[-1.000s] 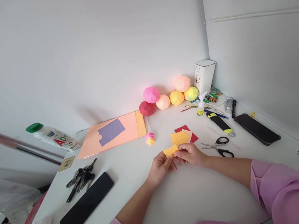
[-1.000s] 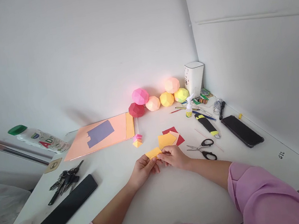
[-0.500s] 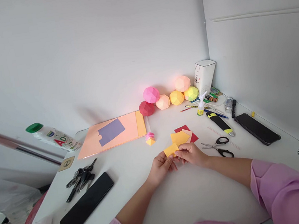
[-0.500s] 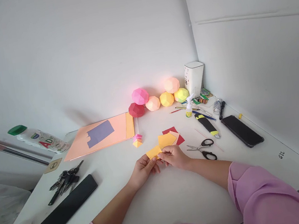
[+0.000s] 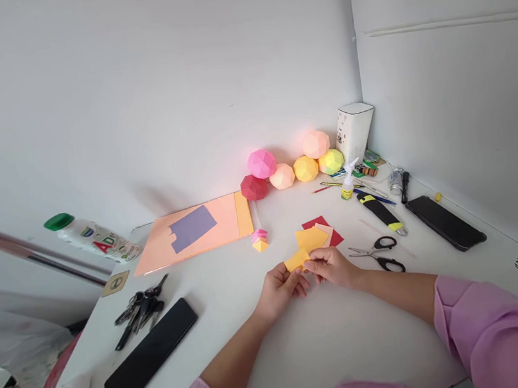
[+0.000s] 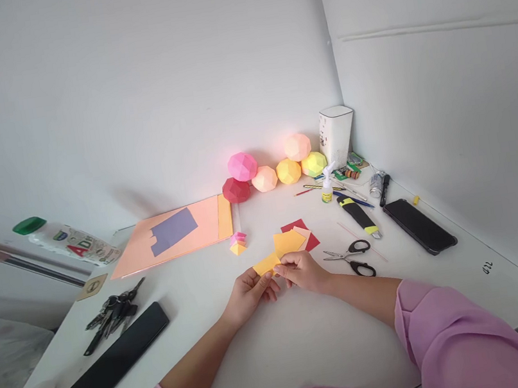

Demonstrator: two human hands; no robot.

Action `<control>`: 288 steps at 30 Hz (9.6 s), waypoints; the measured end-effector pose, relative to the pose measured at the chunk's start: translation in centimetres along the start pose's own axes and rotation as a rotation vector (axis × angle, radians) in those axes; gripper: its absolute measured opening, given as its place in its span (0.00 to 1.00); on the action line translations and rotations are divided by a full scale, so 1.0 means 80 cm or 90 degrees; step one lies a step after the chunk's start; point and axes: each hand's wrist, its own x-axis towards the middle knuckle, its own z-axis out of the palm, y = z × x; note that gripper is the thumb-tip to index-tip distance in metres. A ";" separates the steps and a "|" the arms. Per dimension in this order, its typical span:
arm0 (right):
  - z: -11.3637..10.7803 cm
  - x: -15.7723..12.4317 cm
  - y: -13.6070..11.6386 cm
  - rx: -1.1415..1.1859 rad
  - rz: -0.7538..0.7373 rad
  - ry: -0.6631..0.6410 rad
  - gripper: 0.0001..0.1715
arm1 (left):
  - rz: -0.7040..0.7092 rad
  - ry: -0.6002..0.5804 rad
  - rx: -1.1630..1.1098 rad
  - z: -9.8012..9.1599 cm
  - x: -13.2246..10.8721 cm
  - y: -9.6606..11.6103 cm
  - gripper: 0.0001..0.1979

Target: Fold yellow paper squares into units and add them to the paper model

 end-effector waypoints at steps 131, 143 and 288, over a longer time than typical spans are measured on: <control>0.000 -0.003 -0.004 -0.040 -0.062 -0.003 0.23 | 0.037 0.021 -0.057 -0.001 0.002 -0.001 0.14; 0.006 -0.003 0.004 -0.163 -0.364 0.017 0.14 | -0.005 0.053 -0.092 -0.003 0.001 0.008 0.17; 0.002 0.007 0.005 0.138 -0.002 -0.037 0.15 | 0.008 -0.014 -0.030 -0.002 0.001 0.000 0.15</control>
